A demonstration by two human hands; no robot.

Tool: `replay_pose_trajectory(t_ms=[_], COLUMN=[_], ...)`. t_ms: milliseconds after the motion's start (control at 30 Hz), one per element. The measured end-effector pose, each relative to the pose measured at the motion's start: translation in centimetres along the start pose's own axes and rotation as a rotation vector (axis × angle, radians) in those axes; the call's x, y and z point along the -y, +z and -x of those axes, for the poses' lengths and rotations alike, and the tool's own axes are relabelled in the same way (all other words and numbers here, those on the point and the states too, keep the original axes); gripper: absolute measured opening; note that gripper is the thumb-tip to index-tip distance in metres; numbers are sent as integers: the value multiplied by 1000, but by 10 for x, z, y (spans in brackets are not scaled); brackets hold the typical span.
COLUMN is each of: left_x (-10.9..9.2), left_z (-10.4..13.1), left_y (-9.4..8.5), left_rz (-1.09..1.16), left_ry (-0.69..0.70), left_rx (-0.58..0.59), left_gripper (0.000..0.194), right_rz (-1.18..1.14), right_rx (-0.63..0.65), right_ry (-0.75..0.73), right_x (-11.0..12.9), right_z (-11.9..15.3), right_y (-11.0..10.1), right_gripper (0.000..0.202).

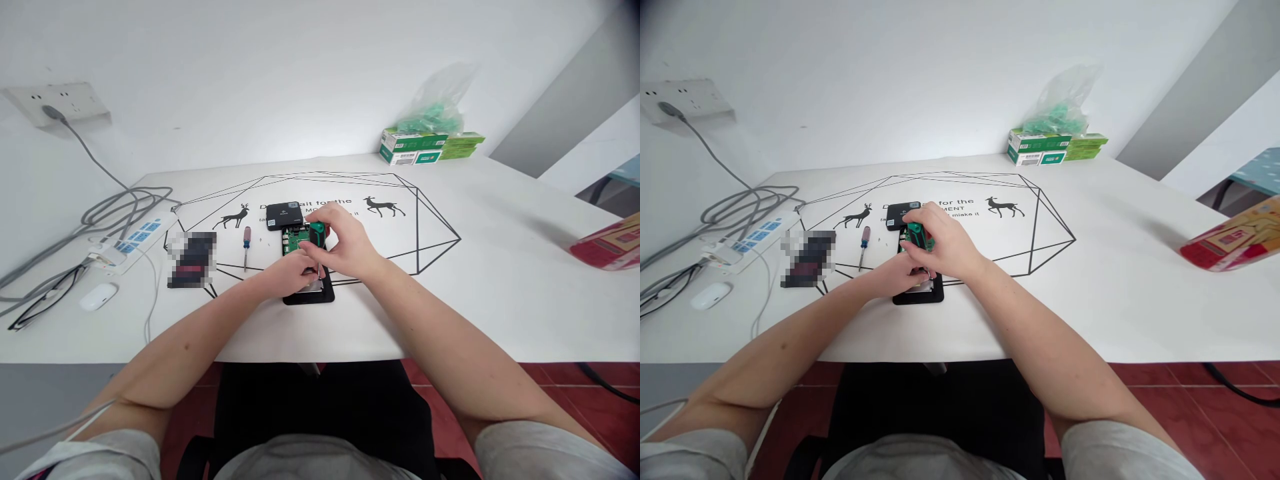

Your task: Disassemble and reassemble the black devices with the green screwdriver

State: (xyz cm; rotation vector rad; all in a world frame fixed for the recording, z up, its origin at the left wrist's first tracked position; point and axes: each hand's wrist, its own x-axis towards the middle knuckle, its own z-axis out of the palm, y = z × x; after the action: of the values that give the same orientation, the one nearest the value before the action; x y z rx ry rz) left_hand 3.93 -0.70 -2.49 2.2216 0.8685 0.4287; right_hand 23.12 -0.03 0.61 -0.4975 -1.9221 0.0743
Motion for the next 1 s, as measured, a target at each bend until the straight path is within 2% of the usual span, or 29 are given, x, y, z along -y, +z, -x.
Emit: replay_pose_trajectory(t_ms=[233,433,533,667,733,867,933,1000], left_x=[0,3,3,2,2,8,14,21], left_z=[1,1,2,4,4,3,2,3], left_y=[1,5,6,6,4,-4,-11,-21], left_rz=[-30,-21,-38,-76,-97,-143,-236,-375], left_ry=[47,74,87,105,114,156,178,172], left_rx=[18,-16,-40,-52,-53,-155,-242,-277], left_gripper=[21,20,20,21,22,26,26,23], right_rz=[39,20,-66,-272,-342,-254,-182,-136], right_rx=[-26,-41,-77,-132,-178,-238,-243,-263], right_ry=[16,58,74,166,199,205,178,136], right_x=[-2,-3,-4,-2,0,2,3,3], right_z=[2,2,4,11,12,9,7,5], right_y=[2,3,4,5,6,10,13,16], right_gripper=[31,30,30,17,19,16,19,22])
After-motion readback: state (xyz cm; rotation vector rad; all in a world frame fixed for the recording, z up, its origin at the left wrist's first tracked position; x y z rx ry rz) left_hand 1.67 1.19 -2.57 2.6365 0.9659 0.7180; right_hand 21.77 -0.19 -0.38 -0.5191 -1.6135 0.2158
